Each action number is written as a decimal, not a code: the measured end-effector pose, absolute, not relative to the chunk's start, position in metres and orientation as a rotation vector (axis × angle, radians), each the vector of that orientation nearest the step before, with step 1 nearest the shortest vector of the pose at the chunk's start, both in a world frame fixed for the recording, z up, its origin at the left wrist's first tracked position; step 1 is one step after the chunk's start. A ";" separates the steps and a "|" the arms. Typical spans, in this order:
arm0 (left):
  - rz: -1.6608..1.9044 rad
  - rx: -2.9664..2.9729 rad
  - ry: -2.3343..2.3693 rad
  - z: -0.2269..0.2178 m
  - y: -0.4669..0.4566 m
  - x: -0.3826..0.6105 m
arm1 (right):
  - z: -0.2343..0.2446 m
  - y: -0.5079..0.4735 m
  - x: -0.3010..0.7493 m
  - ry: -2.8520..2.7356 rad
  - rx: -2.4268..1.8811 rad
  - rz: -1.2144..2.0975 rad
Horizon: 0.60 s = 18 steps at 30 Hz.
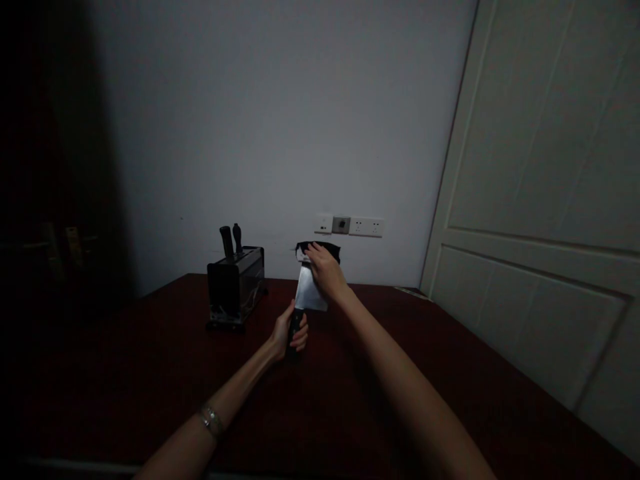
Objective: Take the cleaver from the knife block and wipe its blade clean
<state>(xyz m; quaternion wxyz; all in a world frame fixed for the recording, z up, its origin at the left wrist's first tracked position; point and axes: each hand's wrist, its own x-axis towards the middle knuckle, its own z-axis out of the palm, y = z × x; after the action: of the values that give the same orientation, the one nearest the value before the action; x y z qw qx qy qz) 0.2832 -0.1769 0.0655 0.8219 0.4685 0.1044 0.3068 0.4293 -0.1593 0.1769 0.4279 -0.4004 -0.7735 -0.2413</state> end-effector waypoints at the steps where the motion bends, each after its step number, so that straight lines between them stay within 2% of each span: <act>1: 0.664 0.981 0.221 0.066 -0.177 0.283 | 0.167 -0.165 0.426 -1.963 -0.999 -0.604; 6: 0.662 0.939 0.231 0.066 -0.176 0.283 | 0.136 -0.182 0.418 -2.019 -1.015 -0.639; 14: 0.601 0.983 0.218 0.059 -0.179 0.285 | 0.181 -0.154 0.436 -1.767 -1.069 -0.620; 18: 0.649 0.963 0.192 0.062 -0.179 0.283 | 0.163 -0.166 0.425 -1.830 -1.070 -0.607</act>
<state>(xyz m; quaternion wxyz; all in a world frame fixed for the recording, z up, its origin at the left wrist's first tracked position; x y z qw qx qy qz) 0.2832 -0.1786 0.0617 0.8318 0.4541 0.0907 0.3062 0.4247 -0.1656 0.1629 0.4514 -0.4331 -0.7405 -0.2457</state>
